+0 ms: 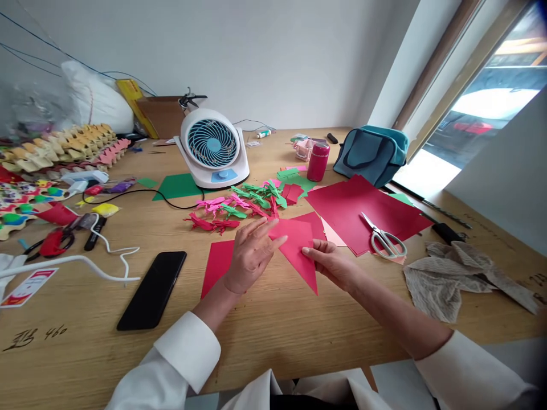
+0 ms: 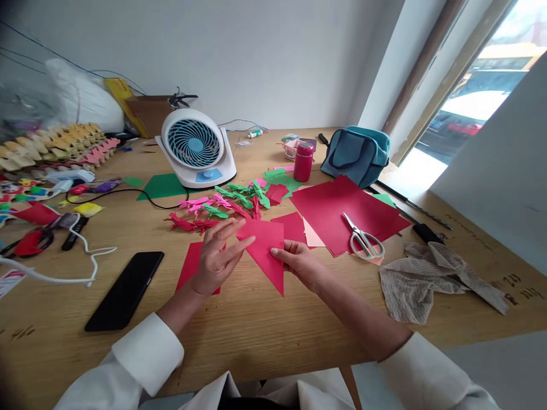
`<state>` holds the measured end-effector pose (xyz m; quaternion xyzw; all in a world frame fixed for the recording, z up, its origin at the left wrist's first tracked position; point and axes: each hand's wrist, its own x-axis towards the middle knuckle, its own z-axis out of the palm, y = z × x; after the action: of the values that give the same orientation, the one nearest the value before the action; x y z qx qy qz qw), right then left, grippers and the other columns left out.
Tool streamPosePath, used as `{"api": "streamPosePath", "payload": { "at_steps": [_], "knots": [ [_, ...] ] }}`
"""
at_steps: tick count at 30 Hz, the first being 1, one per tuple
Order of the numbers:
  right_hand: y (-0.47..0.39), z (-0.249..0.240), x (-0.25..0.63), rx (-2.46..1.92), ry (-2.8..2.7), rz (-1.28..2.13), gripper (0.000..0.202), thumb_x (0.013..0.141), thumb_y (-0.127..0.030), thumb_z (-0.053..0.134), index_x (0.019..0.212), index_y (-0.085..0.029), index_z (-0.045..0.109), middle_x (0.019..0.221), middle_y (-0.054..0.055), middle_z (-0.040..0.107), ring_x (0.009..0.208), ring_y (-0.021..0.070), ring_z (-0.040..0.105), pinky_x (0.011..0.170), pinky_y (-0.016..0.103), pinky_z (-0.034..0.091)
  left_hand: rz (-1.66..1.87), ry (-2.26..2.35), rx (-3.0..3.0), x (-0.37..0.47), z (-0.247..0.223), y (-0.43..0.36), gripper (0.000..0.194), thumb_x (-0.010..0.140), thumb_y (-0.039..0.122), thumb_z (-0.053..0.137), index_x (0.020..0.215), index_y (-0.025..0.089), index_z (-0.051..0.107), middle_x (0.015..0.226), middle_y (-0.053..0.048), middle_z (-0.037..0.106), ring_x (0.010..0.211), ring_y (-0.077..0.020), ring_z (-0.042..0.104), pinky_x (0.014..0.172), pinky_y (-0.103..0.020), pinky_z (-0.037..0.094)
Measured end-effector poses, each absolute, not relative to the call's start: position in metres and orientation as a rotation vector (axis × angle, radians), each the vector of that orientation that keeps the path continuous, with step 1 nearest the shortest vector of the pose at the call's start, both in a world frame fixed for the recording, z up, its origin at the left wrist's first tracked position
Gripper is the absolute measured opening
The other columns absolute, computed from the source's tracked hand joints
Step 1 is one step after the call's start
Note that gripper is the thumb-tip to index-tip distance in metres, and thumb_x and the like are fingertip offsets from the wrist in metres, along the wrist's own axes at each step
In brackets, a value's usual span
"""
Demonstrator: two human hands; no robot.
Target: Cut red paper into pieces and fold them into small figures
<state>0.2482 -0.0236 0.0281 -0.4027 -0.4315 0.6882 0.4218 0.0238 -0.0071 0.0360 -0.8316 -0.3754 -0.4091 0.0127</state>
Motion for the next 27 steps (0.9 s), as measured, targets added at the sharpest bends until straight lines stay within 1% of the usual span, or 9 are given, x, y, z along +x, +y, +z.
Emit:
{"api": "streamPosePath", "payload": {
  "at_steps": [2, 4, 7, 9, 11, 15, 18, 22, 27],
  "knots": [
    [-0.018, 0.024, 0.239, -1.015, -1.104, 1.586, 0.032, 0.067, -0.047, 0.082, 0.08, -0.02, 0.07, 0.08, 0.003, 0.074, 0.068, 0.0168, 0.066, 0.07, 0.031, 0.055, -1.518, -1.34, -2.499, 0.024, 0.028, -0.001, 0.033, 0.095, 0.027, 0.05, 0.126, 0.027, 0.061, 0.137, -0.01, 0.057, 0.128, -0.0243, 0.05, 0.106, -0.045, 0.04],
    [-0.014, 0.018, 0.23, -0.997, -1.121, 1.458, 0.031, 0.07, -0.048, 0.079, 0.082, -0.021, 0.071, 0.083, 0.003, 0.074, 0.073, 0.0188, 0.066, 0.075, 0.034, 0.055, -1.789, -1.586, -2.473, 0.025, 0.02, 0.003, 0.034, 0.096, 0.034, 0.047, 0.124, 0.021, 0.06, 0.126, -0.013, 0.062, 0.113, -0.0222, 0.059, 0.096, -0.039, 0.047],
    [-0.013, 0.007, 0.219, -0.999, -1.089, 1.369, 0.033, 0.071, -0.05, 0.078, 0.086, -0.022, 0.072, 0.088, 0.004, 0.075, 0.081, 0.0217, 0.067, 0.079, 0.036, 0.054, -2.051, -1.886, -2.616, 0.027, 0.011, 0.006, 0.034, 0.096, 0.043, 0.045, 0.094, 0.016, 0.066, 0.09, -0.008, 0.067, 0.084, -0.0172, 0.062, 0.077, -0.029, 0.049],
    [-0.015, 0.001, 0.215, -1.007, -1.074, 1.374, 0.033, 0.071, -0.05, 0.078, 0.087, -0.022, 0.072, 0.088, 0.004, 0.075, 0.082, 0.0221, 0.068, 0.079, 0.036, 0.054, -2.087, -1.996, -2.697, 0.03, 0.005, 0.006, 0.035, 0.091, 0.047, 0.052, 0.074, 0.017, 0.059, 0.07, -0.001, 0.058, 0.069, -0.0138, 0.055, 0.067, -0.025, 0.045],
    [-0.017, -0.003, 0.214, -1.005, -1.075, 1.395, 0.033, 0.071, -0.049, 0.078, 0.09, -0.022, 0.072, 0.09, 0.004, 0.075, 0.084, 0.0224, 0.068, 0.081, 0.037, 0.054, -2.074, -2.067, -2.698, 0.033, 0.001, 0.006, 0.037, 0.084, 0.047, 0.062, 0.064, 0.018, 0.051, 0.061, 0.004, 0.046, 0.06, -0.0108, 0.045, 0.06, -0.023, 0.038],
    [-0.021, -0.005, 0.214, -0.989, -1.033, 1.441, 0.037, 0.068, -0.047, 0.081, 0.095, -0.023, 0.072, 0.097, 0.004, 0.076, 0.091, 0.0234, 0.068, 0.085, 0.037, 0.053, -2.131, -2.154, -2.638, 0.038, -0.003, 0.004, 0.04, 0.079, 0.044, 0.067, 0.06, 0.018, 0.045, 0.058, 0.006, 0.036, 0.057, -0.009, 0.034, 0.056, -0.023, 0.03],
    [-0.022, -0.006, 0.214, -0.998, -1.031, 1.504, 0.041, 0.064, -0.044, 0.084, 0.097, -0.023, 0.071, 0.096, 0.004, 0.076, 0.086, 0.0222, 0.068, 0.08, 0.035, 0.054, -2.251, -2.197, -2.603, 0.039, -0.001, 0.003, 0.041, 0.079, 0.045, 0.067, 0.059, 0.018, 0.044, 0.057, 0.007, 0.033, 0.056, -0.0085, 0.03, 0.055, -0.023, 0.028],
    [-0.022, -0.009, 0.214, -1.092, -1.169, 1.547, 0.035, 0.062, -0.045, 0.084, 0.081, -0.019, 0.071, 0.072, 0.001, 0.071, 0.06, 0.015, 0.058, 0.058, 0.027, 0.047, -2.353, -2.179, -2.604, 0.039, 0.001, 0.0, 0.041, 0.078, 0.044, 0.069, 0.06, 0.018, 0.044, 0.059, 0.007, 0.035, 0.058, -0.0083, 0.031, 0.057, -0.022, 0.029],
    [-0.023, -0.016, 0.213, -1.145, -1.239, 1.481, 0.037, 0.066, -0.05, 0.079, 0.062, -0.017, 0.061, 0.052, -0.004, 0.053, 0.048, 0.009, 0.039, 0.046, 0.024, 0.032, -2.278, -2.149, -2.817, 0.039, -0.002, -0.002, 0.035, 0.074, 0.04, 0.075, 0.065, 0.016, 0.051, 0.062, 0.006, 0.044, 0.06, -0.0087, 0.038, 0.058, -0.022, 0.032]
  ]
}}
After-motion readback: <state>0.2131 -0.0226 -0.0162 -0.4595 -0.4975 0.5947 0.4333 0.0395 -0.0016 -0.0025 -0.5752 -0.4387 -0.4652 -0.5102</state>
